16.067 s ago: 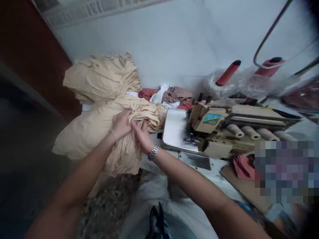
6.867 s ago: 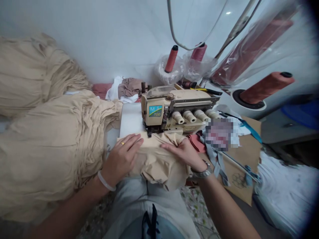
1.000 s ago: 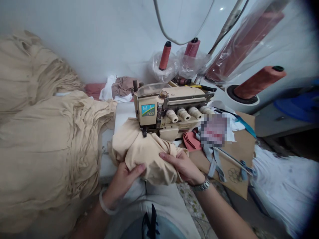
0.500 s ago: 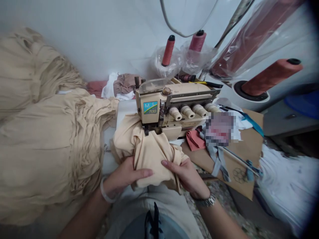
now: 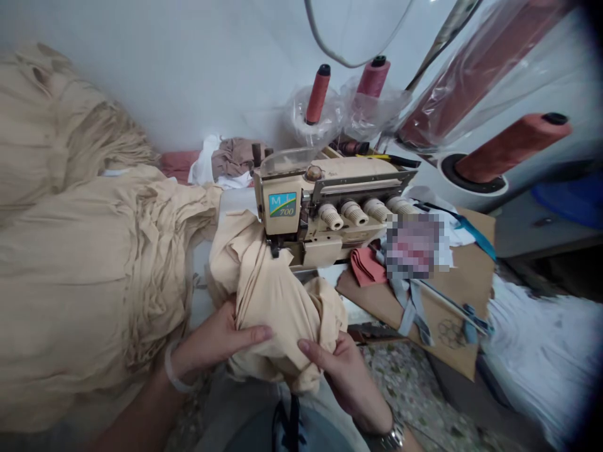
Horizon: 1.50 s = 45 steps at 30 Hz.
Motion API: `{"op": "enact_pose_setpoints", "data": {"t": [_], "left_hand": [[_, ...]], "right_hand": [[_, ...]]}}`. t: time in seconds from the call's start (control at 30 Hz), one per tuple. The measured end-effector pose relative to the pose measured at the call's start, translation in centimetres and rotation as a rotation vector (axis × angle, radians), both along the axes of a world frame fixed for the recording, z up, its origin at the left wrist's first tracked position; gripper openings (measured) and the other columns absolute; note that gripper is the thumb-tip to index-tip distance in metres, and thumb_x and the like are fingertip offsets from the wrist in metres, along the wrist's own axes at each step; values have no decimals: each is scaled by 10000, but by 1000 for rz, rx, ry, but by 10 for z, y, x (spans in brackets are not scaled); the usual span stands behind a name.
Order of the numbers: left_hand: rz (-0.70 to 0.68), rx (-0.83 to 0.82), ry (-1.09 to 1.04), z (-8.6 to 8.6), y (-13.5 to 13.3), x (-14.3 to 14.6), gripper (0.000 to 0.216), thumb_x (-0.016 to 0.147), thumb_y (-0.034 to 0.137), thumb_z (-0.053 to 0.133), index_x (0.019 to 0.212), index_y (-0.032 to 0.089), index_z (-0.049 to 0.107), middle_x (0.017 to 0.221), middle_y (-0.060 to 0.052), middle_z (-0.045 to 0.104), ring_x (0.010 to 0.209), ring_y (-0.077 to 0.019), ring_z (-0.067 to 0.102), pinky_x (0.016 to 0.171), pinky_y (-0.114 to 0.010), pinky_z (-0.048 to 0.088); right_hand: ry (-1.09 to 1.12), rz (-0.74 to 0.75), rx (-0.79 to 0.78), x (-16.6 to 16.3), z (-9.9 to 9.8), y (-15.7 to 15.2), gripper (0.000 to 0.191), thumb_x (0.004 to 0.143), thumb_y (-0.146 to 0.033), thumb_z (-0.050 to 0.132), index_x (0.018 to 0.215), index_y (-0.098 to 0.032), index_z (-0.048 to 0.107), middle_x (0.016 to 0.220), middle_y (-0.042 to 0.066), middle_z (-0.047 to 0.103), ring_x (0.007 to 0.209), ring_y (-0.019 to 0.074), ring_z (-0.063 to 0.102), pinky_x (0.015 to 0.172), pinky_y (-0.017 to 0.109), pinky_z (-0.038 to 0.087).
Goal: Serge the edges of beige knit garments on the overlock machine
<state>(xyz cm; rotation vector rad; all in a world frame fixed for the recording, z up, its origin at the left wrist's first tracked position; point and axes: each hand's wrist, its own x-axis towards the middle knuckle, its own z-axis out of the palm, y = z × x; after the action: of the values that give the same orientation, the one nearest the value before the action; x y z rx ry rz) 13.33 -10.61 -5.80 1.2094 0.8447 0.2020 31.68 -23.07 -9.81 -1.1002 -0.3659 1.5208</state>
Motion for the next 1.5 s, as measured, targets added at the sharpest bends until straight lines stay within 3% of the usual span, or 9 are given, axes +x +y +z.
{"op": "enact_pose_setpoints", "data": {"t": [0.2,0.37,0.57,0.63,0.77,0.97,1.23,1.37,1.5], "left_hand": [[103,223,249,20,2,-1,512,795,593,689,1023,137,735,971,-89,783,893,-270,720,734,-329,584],[225,815,625,36,18,4,423,823,592,629,832,175,698,729,-61,725,685,-245,688,562,-288,496],[380,1519,529,46,57,12,597,825,255,616,1390,148,458,1278,-155,590,1162,-301,603,977,-429,499],[263,1648,390,48,67,13,586,863,178,547,1438,172,433,1409,-151,505,1334,-291,481,1110,-451,404],[-121,1594,405,46,79,12,418,949,166,429,1313,250,615,1281,-82,633,1209,-237,580,1019,-408,457],[-185,1703,530,41,80,4,390,947,187,440,1267,234,659,1343,-98,612,1270,-288,524,1016,-481,396],[-132,1705,655,40,23,5,334,954,205,489,1236,182,666,1134,-126,659,1015,-275,623,843,-436,499],[-214,1750,513,35,17,12,375,942,110,439,1272,52,608,1293,-165,646,1189,-266,581,1010,-426,480],[-208,1738,584,34,15,16,421,928,110,454,1320,150,604,1379,-108,624,1200,-303,577,949,-486,497]], "right_hand": [[-11,10,-43,-5,-12,-8,288,677,-416,871,814,-187,763,791,72,777,686,263,721,658,375,590],[-27,-69,3,-5,-10,10,384,645,-380,893,950,-184,768,947,85,789,850,270,734,816,398,589],[12,-225,76,-8,-1,55,479,625,-345,879,1058,-224,716,1111,76,764,971,283,726,908,434,569],[12,-255,90,-10,0,69,422,634,-330,853,1021,-236,713,1095,55,764,973,261,723,936,412,559],[1,-338,85,-13,2,85,305,630,-278,774,923,-234,703,1050,37,767,1007,242,711,955,365,547],[-31,-154,60,-14,7,81,498,599,-281,838,1072,-222,693,1094,59,765,1062,283,694,870,368,576],[68,59,-36,25,18,78,304,651,-371,841,879,-194,746,800,38,786,822,258,748,772,342,595],[18,-11,9,33,21,83,335,643,-368,874,905,-201,747,875,39,795,855,251,747,833,341,587],[48,-106,34,29,18,87,415,675,-450,847,999,-218,734,1013,60,789,1015,294,722,921,398,571]]}}
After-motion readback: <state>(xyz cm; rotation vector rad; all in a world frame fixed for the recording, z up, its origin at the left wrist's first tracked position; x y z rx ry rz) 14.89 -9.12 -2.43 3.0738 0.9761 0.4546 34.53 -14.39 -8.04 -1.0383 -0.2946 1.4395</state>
